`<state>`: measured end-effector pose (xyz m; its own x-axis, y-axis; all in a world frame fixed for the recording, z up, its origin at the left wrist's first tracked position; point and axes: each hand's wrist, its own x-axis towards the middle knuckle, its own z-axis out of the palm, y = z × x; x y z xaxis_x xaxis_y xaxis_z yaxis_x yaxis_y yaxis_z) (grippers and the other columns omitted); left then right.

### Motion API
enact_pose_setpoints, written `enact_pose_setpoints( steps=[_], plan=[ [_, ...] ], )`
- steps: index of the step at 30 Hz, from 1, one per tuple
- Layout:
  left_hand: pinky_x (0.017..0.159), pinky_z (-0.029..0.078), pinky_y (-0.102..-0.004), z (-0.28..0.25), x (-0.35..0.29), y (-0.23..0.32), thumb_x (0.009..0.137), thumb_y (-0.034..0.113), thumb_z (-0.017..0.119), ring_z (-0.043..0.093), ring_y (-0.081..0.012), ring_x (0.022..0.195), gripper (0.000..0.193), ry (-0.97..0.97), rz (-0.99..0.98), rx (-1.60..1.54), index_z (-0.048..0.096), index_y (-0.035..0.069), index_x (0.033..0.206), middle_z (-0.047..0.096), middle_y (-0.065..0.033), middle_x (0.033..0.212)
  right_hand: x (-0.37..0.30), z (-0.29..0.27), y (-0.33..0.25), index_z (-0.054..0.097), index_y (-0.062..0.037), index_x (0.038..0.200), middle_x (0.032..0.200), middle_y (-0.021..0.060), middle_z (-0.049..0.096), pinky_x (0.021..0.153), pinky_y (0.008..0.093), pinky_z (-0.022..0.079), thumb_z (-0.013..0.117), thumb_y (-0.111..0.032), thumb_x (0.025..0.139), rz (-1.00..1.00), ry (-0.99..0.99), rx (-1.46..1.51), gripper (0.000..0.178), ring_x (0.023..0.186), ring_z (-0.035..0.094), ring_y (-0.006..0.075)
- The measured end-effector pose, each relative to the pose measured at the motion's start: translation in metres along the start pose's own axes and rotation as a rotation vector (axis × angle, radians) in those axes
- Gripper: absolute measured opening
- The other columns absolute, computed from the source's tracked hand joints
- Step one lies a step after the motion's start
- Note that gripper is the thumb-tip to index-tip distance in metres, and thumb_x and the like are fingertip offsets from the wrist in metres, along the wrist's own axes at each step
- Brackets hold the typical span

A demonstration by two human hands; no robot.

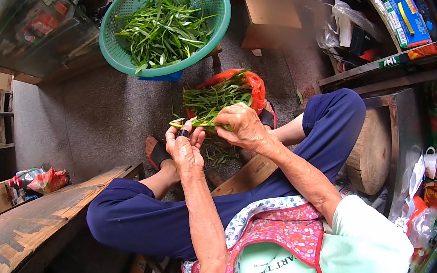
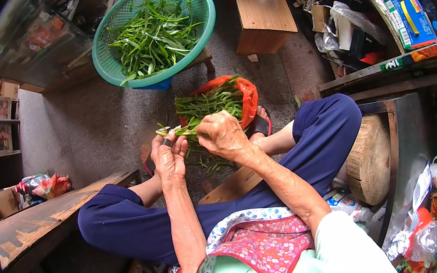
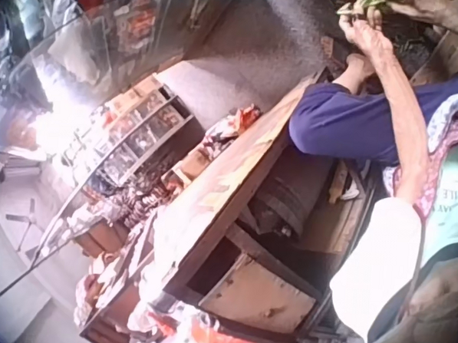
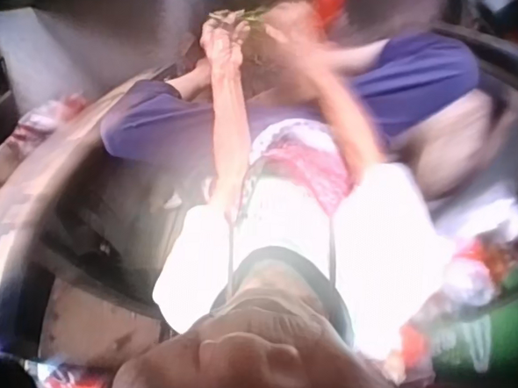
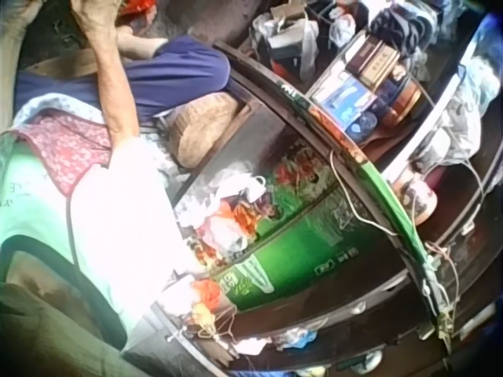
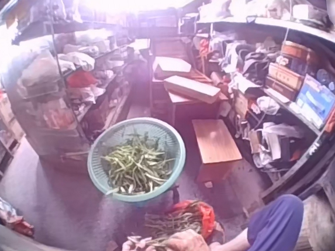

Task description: The person sits cross-legged on the floor and trims green leafy vegetables by hand. They pick up stems from a red bag, snap off the ends, and place the trimmed pieces into a green colander. The process is repetitive and continues throughout the clip.

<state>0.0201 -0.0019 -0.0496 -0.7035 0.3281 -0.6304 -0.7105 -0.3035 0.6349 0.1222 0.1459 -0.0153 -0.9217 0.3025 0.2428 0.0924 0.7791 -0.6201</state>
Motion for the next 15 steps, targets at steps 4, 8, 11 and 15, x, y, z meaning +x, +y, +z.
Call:
enact_pose_setpoints(
  steps=[4,8,11,15],
  plan=[
    [0.066,0.060,-0.0296,0.011,-0.010,0.013,0.090,0.006,0.064,0.072,-0.0204,0.075,0.035,-0.084,-0.012,-0.101,0.049,0.009,0.122,0.068,-0.0140,0.111,0.000,-0.003,0.001,0.068,-0.0053,0.087,0.083,0.0086,0.065,0.071,0.0386,0.052,0.070,-0.010,0.079,-0.029,-0.024,-0.118,0.009,0.077,0.066,0.0274],
    [0.070,0.052,-0.0235,0.007,-0.008,0.022,0.094,0.015,0.065,0.070,-0.0155,0.081,0.030,-0.094,-0.044,-0.050,0.057,0.010,0.122,0.070,-0.0061,0.104,-0.005,-0.007,0.008,0.065,-0.0052,0.083,0.082,0.0082,0.062,0.068,0.0386,0.051,0.069,-0.011,0.080,-0.030,-0.062,-0.195,0.008,0.074,0.064,0.0273],
    [0.064,0.049,-0.0206,0.000,-0.004,0.014,0.094,0.021,0.070,0.068,-0.0103,0.077,0.021,-0.015,0.052,0.188,0.067,0.009,0.111,0.071,-0.0020,0.093,-0.005,-0.009,0.012,0.061,-0.0054,0.073,0.072,0.0087,0.058,0.062,0.0392,0.048,0.068,-0.013,0.079,-0.115,-0.030,-0.237,0.012,0.067,0.062,0.0271],
    [0.066,0.050,-0.0208,-0.006,0.000,0.009,0.092,0.012,0.071,0.064,-0.0095,0.074,0.013,-0.016,0.065,0.280,0.070,0.005,0.102,0.068,-0.0011,0.089,-0.008,-0.005,0.025,0.058,-0.0031,0.066,0.064,0.0089,0.056,0.052,0.0366,0.046,0.064,-0.013,0.081,-0.096,0.033,-0.260,0.019,0.057,0.059,0.0253]
  ],
)
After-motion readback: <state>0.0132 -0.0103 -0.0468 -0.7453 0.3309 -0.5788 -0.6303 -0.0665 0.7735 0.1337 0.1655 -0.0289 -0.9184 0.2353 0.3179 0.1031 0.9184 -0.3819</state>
